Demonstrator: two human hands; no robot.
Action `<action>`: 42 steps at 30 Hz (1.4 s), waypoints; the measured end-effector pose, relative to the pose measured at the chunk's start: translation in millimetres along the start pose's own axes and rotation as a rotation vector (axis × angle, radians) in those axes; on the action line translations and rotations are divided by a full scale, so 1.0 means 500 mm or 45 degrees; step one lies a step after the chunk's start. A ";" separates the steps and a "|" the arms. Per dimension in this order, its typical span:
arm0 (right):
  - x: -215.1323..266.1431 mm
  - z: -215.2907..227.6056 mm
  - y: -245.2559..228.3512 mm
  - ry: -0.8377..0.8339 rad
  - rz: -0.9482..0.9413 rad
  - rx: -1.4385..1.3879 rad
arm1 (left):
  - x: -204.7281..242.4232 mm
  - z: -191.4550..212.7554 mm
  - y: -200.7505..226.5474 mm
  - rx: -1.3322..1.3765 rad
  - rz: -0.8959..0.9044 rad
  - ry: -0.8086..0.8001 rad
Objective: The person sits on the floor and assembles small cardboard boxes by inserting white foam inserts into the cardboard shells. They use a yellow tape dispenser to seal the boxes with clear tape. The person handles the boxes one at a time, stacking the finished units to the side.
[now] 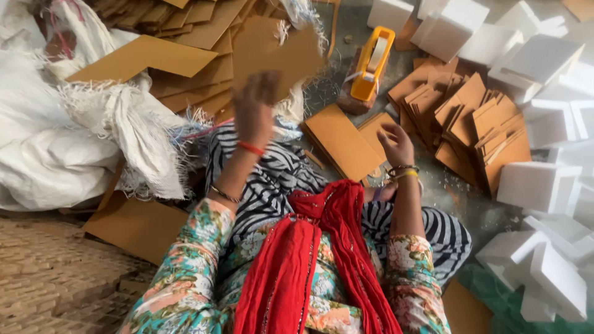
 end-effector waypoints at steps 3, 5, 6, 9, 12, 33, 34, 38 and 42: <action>0.043 -0.057 -0.063 -0.680 -0.012 -1.014 | 0.051 -0.015 0.156 -0.167 -0.430 0.347; 0.064 -0.108 -0.061 -0.759 0.018 -1.117 | 0.085 -0.047 0.211 -0.124 -0.490 0.141; 0.074 -0.149 -0.037 -0.623 -0.073 -1.093 | 0.091 -0.068 0.233 -0.190 -0.550 0.096; 0.030 -0.148 0.052 -0.230 -0.208 -1.082 | 0.100 -0.135 0.263 -0.172 -0.682 -0.116; -0.037 -0.045 0.127 -0.044 -0.272 -0.854 | 0.072 -0.198 0.188 0.302 -0.617 -0.140; -0.062 0.050 0.270 0.463 -0.389 0.651 | -0.043 -0.193 -0.125 0.080 -0.086 0.259; -0.055 0.052 0.267 0.588 -0.343 0.642 | -0.069 -0.157 -0.162 -0.122 -0.168 0.456; -0.038 0.062 0.230 0.820 -0.179 0.378 | -0.163 -0.065 -0.347 -0.941 -0.099 0.471; -0.041 0.057 0.206 0.726 -0.089 0.184 | -0.201 0.018 -0.343 -0.652 0.079 0.144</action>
Point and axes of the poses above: each hand's wrist, its own x-axis away from the middle knuckle, its own z-axis out of the back of the hand, y = z × x, the point moved 3 cm from there along -x, towards the middle knuckle, and after that the axes turned 8 degrees about -x, right-handed, at the moved point
